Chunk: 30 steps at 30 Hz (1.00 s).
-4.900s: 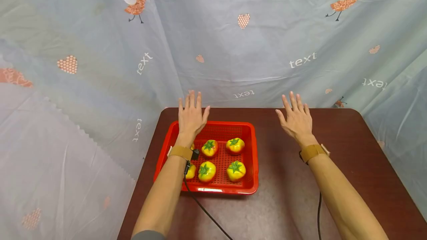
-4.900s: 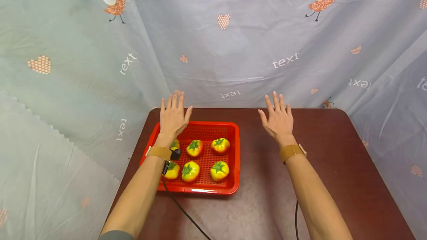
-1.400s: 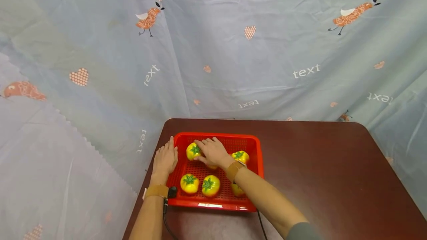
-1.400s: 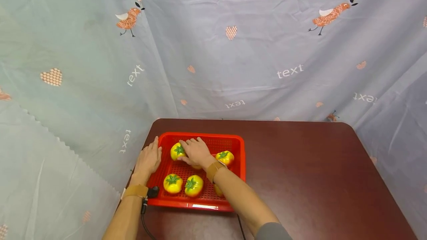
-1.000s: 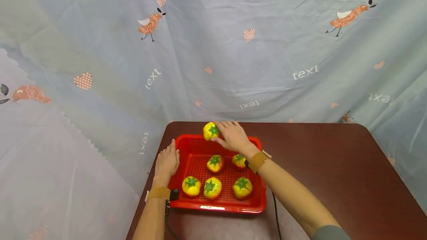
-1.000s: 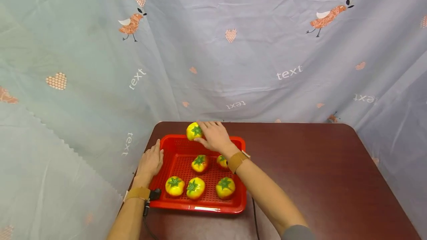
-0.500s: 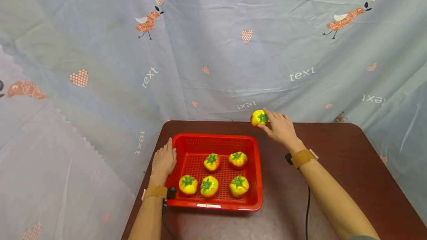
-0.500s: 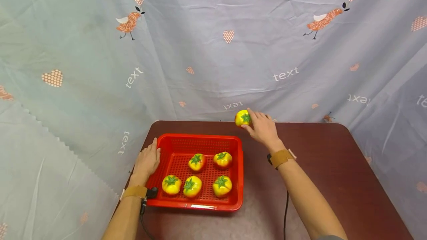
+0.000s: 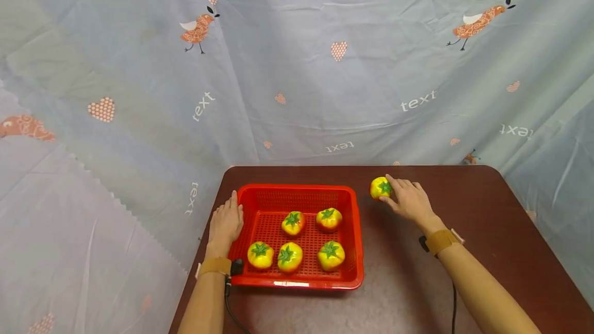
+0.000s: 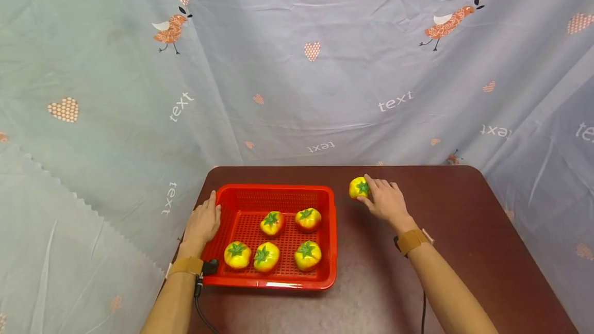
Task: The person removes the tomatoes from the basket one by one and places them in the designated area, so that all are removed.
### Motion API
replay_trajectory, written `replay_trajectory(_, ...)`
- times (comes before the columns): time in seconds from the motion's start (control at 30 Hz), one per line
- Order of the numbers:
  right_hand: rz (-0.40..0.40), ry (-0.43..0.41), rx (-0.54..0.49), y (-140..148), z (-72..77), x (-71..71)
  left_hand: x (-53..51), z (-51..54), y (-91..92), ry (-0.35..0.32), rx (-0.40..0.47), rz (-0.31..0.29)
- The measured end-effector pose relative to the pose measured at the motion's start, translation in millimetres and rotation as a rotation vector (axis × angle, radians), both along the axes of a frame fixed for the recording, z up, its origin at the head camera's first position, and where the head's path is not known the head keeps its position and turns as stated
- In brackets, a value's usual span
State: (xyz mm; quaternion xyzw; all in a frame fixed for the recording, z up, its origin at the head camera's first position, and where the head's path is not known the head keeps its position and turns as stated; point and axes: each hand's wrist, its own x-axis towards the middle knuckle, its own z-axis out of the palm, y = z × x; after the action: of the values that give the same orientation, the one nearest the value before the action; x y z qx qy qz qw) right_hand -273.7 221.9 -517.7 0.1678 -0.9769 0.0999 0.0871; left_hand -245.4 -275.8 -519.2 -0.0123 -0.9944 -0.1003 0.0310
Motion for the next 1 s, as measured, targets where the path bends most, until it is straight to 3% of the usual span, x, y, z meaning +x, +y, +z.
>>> replay_trajectory(0.23,0.055,-0.028,0.020,-4,-29.1,15.6,0.2,0.5,-0.7,0.003,0.012,0.006)
replay_trajectory(0.4,0.060,-0.066,0.010,-8,-40.7,23.3,-1.1,-0.8,-0.6,0.000,0.001,0.004)
replay_trajectory(0.7,0.042,-0.121,-0.003,-5,-45.0,27.8,-0.8,-0.3,-0.2,0.003,0.000,0.005)
replay_trajectory(1.0,0.063,-0.077,-0.019,-4,-46.2,29.2,-0.5,-1.7,-0.2,-0.001,0.002,0.007)
